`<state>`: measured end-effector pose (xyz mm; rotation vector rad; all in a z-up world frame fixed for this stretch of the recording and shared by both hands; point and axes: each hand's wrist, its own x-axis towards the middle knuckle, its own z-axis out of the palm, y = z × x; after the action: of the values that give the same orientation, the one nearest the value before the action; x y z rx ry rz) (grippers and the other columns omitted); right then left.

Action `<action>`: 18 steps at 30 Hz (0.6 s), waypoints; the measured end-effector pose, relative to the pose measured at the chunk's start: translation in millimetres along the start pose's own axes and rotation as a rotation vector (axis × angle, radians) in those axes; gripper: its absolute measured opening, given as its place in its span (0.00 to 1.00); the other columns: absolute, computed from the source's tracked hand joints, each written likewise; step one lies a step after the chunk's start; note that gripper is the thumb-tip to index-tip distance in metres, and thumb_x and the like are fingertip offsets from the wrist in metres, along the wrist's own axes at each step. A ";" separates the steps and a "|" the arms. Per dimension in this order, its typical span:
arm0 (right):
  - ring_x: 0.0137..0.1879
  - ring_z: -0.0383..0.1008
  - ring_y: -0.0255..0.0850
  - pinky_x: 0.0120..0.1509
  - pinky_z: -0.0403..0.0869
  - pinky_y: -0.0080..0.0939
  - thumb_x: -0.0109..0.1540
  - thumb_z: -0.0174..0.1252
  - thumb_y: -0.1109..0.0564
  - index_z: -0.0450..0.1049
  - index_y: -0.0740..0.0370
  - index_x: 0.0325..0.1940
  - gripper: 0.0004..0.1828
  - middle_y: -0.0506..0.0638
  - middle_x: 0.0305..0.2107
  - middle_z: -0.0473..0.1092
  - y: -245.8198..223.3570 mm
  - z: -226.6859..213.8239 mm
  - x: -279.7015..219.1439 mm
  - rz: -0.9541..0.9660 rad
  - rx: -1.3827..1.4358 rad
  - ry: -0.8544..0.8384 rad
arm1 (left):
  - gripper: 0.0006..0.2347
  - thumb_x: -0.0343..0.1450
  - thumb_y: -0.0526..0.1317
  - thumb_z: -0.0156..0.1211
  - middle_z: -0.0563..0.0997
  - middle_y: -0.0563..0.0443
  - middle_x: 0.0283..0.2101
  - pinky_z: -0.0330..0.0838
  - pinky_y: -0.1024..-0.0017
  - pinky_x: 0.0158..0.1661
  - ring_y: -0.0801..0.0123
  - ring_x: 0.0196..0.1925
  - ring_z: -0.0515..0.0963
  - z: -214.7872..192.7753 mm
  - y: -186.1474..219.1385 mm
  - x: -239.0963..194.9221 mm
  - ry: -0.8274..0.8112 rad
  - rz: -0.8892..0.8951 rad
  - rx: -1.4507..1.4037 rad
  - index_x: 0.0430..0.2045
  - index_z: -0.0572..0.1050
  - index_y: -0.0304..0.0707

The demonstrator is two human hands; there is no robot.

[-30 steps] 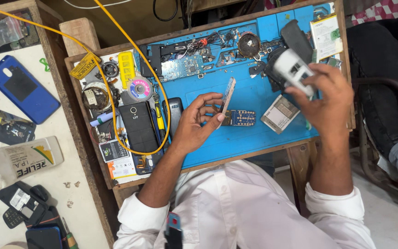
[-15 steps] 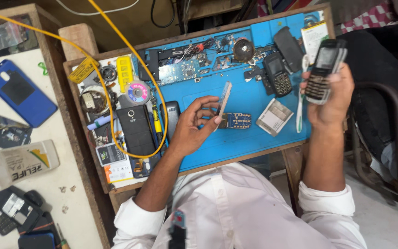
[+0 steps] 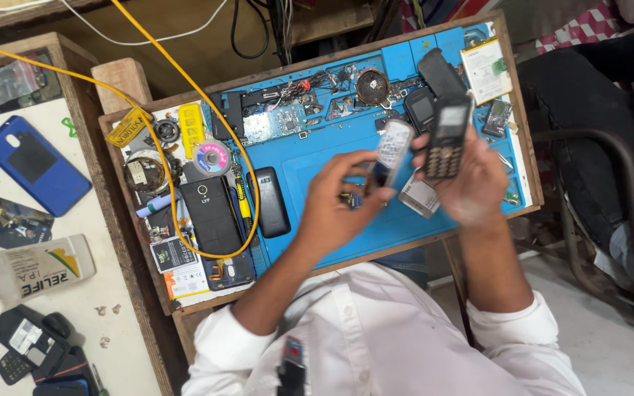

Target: The person uses a soldering iron to work on a mobile phone motherboard and other small circuit boards on a cluttered workbench. They handle several phone parts, including a battery and casing, and briefly interact with another person to receive a component.

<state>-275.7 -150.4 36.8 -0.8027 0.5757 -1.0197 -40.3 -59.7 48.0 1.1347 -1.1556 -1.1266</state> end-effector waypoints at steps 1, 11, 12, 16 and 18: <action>0.51 0.79 0.47 0.53 0.80 0.49 0.69 0.51 0.43 0.61 0.62 0.71 0.31 0.59 0.52 0.74 7.4 8.5 -2.4 0.003 0.011 -0.008 | 0.23 0.67 0.36 0.74 0.77 0.44 0.55 0.81 0.74 0.45 0.65 0.54 0.82 9.3 7.1 4.2 -0.001 0.068 0.081 0.57 0.74 0.37; 0.56 0.77 0.45 0.56 0.80 0.49 0.70 0.51 0.59 0.58 0.64 0.68 0.23 0.60 0.54 0.71 4.9 33.5 -18.9 0.031 -0.077 0.145 | 0.30 0.66 0.41 0.75 0.70 0.38 0.67 0.72 0.59 0.64 0.46 0.68 0.74 21.9 25.5 4.1 -0.094 0.261 0.289 0.63 0.69 0.39; 0.55 0.78 0.47 0.54 0.81 0.51 0.69 0.50 0.58 0.59 0.65 0.65 0.21 0.61 0.53 0.72 2.6 29.8 -18.3 0.040 -0.097 0.171 | 0.30 0.65 0.42 0.76 0.70 0.38 0.67 0.72 0.59 0.64 0.46 0.68 0.74 16.2 24.5 1.6 -0.095 0.231 0.318 0.62 0.70 0.40; 0.51 0.79 0.48 0.55 0.80 0.48 0.69 0.48 0.57 0.63 0.67 0.64 0.20 0.63 0.51 0.73 -25.7 -26.8 -15.6 -0.096 -0.018 0.341 | 0.30 0.61 0.45 0.78 0.70 0.39 0.66 0.66 0.55 0.63 0.46 0.66 0.69 -7.8 24.9 -6.9 -0.122 0.173 0.623 0.59 0.73 0.43; 0.53 0.80 0.50 0.59 0.80 0.47 0.71 0.47 0.56 0.67 0.74 0.62 0.21 0.66 0.51 0.74 -54.6 -82.6 -10.4 -0.250 0.010 0.433 | 0.32 0.57 0.44 0.77 0.70 0.38 0.64 0.63 0.53 0.63 0.43 0.67 0.67 -16.5 20.7 -10.3 -0.143 0.187 0.764 0.58 0.73 0.41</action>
<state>-369.8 -182.5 32.7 -0.6557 0.8517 -1.4420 -23.4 -46.5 66.7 1.4829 -1.8470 -0.6262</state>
